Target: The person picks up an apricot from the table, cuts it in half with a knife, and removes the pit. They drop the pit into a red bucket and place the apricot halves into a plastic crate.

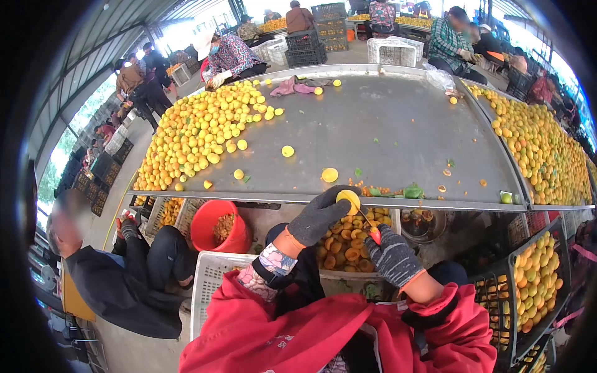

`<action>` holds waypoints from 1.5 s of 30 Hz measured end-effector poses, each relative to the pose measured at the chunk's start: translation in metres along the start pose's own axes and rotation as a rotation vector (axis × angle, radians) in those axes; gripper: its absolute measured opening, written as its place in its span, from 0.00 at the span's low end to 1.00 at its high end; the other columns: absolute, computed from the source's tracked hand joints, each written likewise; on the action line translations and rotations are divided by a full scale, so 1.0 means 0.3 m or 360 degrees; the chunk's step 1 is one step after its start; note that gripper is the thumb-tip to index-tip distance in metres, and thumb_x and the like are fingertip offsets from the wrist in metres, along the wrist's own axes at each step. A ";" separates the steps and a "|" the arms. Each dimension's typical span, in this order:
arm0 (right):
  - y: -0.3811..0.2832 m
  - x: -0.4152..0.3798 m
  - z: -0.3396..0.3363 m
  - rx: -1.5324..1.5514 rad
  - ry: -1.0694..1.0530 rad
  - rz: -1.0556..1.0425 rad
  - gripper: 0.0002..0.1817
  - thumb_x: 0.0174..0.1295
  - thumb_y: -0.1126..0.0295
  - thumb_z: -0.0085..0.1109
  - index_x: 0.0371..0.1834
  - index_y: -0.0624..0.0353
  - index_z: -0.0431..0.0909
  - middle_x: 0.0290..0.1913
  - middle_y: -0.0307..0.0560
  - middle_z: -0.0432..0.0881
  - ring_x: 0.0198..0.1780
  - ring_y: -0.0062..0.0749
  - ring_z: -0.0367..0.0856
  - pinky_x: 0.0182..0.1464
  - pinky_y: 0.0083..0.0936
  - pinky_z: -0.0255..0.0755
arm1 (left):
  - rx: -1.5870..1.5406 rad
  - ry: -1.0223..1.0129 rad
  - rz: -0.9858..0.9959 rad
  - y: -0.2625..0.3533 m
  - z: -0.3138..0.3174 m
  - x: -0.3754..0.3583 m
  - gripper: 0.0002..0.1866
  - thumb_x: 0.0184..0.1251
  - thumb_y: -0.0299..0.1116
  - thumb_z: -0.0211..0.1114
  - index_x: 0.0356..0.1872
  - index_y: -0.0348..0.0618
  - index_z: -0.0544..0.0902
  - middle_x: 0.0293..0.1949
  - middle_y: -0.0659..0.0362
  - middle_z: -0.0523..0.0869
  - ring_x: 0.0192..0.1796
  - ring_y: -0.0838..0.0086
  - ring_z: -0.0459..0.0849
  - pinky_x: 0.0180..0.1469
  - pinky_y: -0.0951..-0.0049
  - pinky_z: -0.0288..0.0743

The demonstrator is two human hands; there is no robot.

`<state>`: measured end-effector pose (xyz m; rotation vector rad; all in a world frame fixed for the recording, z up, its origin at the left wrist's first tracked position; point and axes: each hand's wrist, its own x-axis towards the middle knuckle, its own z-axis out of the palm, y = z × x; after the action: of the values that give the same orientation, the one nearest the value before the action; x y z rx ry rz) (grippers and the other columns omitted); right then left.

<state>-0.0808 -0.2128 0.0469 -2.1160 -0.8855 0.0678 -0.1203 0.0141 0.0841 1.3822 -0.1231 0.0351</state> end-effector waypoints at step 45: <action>-0.054 0.006 0.143 0.0229 0.0180 0.0126 0.15 0.67 0.67 0.60 0.51 0.66 0.77 0.39 0.63 0.83 0.41 0.57 0.82 0.43 0.41 0.75 | -0.0376 0.0143 -0.0046 -0.116 0.078 0.003 0.32 0.76 0.61 0.45 0.54 0.37 0.76 0.49 0.50 0.84 0.50 0.65 0.84 0.57 0.62 0.78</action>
<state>-0.1031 -0.1761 0.0306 -1.9992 -0.7091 0.0510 -0.1177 -0.0155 0.0546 1.1445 -0.0308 0.0569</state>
